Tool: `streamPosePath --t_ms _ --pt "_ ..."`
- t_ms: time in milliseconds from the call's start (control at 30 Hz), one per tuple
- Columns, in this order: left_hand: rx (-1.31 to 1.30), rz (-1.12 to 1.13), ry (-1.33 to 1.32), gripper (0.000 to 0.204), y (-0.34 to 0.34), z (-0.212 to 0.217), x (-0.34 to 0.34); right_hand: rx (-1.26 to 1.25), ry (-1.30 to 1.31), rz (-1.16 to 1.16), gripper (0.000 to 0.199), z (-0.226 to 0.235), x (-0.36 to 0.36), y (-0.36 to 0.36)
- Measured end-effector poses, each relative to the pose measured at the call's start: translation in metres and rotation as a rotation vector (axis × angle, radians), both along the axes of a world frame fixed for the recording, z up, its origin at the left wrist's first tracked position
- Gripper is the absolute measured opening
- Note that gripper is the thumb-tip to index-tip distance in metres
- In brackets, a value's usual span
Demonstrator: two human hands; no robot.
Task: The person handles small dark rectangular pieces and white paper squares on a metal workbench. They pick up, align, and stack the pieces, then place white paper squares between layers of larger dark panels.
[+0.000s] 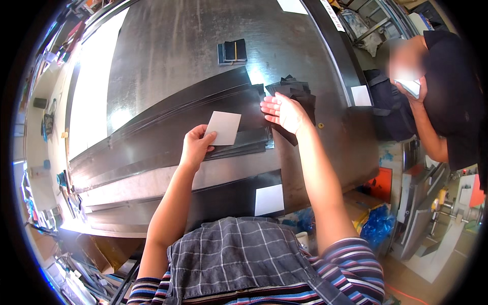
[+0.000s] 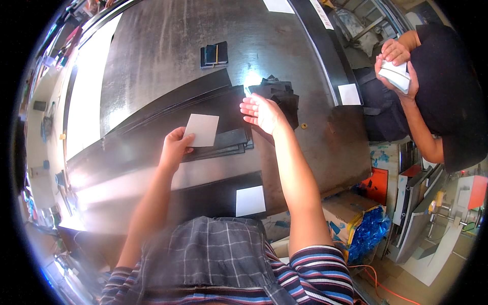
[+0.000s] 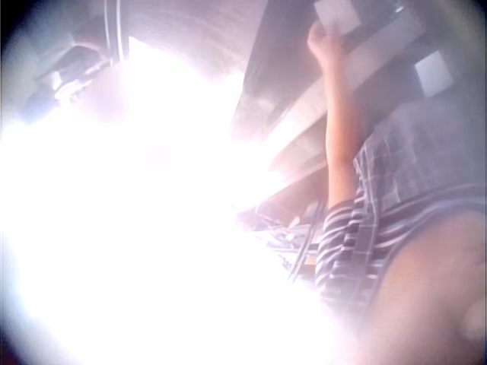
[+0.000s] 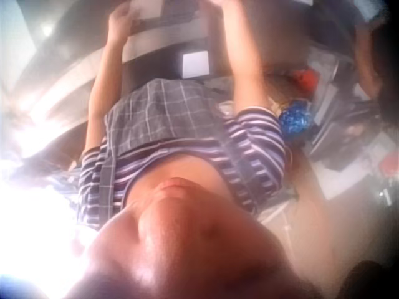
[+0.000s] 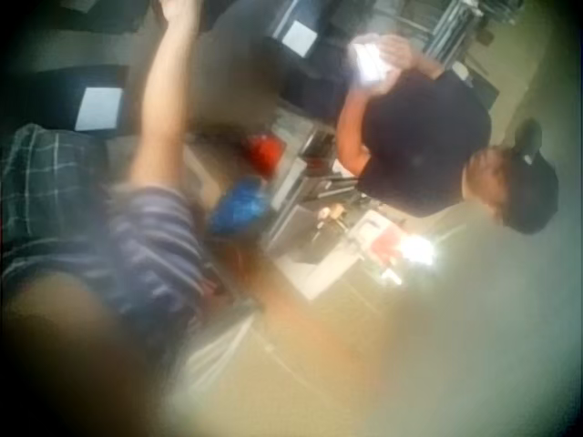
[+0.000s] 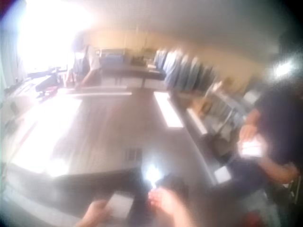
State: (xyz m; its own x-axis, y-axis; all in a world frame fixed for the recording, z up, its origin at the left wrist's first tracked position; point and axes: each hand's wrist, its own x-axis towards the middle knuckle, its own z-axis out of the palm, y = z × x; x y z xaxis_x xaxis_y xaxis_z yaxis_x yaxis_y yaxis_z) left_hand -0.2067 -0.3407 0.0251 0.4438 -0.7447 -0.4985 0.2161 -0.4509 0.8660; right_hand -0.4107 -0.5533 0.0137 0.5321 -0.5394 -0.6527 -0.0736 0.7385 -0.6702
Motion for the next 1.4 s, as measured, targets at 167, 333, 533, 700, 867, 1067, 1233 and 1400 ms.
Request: streamPosePath --t_ms 167,333,533,700,867,1067,1233,1400 --pt "-0.112 0.055 0.025 0.018 0.001 -0.004 -0.004 -0.039 0.084 0.029 0.039 -0.001 0.005 -0.005" --pt "-0.049 0.025 -0.002 0.013 -0.011 -0.011 -0.01 -0.69 0.339 0.399 0.024 -0.011 0.015 0.008" --pt "0.12 -0.033 -0.122 0.016 -0.034 -0.004 -0.015 -0.411 0.143 0.125 0.035 -0.028 0.008 0.028" --pt "0.129 -0.126 -0.232 0.017 -0.048 -0.012 -0.018 -0.128 0.129 0.044 0.041 -0.034 -0.004 0.039" --pt "0.133 -0.138 -0.232 0.017 -0.05 -0.017 -0.023 -0.129 0.106 0.023 0.04 -0.039 -0.007 0.043" --pt "0.136 -0.131 -0.224 0.018 -0.045 -0.018 -0.026 -0.14 0.084 0.044 0.035 -0.038 -0.007 0.047" --pt "0.133 -0.137 -0.292 0.019 -0.043 -0.022 -0.027 -0.305 0.09 0.116 0.019 -0.032 -0.004 0.055" --pt "0.157 -0.195 -0.63 0.02 -0.037 -0.018 -0.036 -0.356 0.132 0.099 0.015 -0.037 -0.001 0.055"
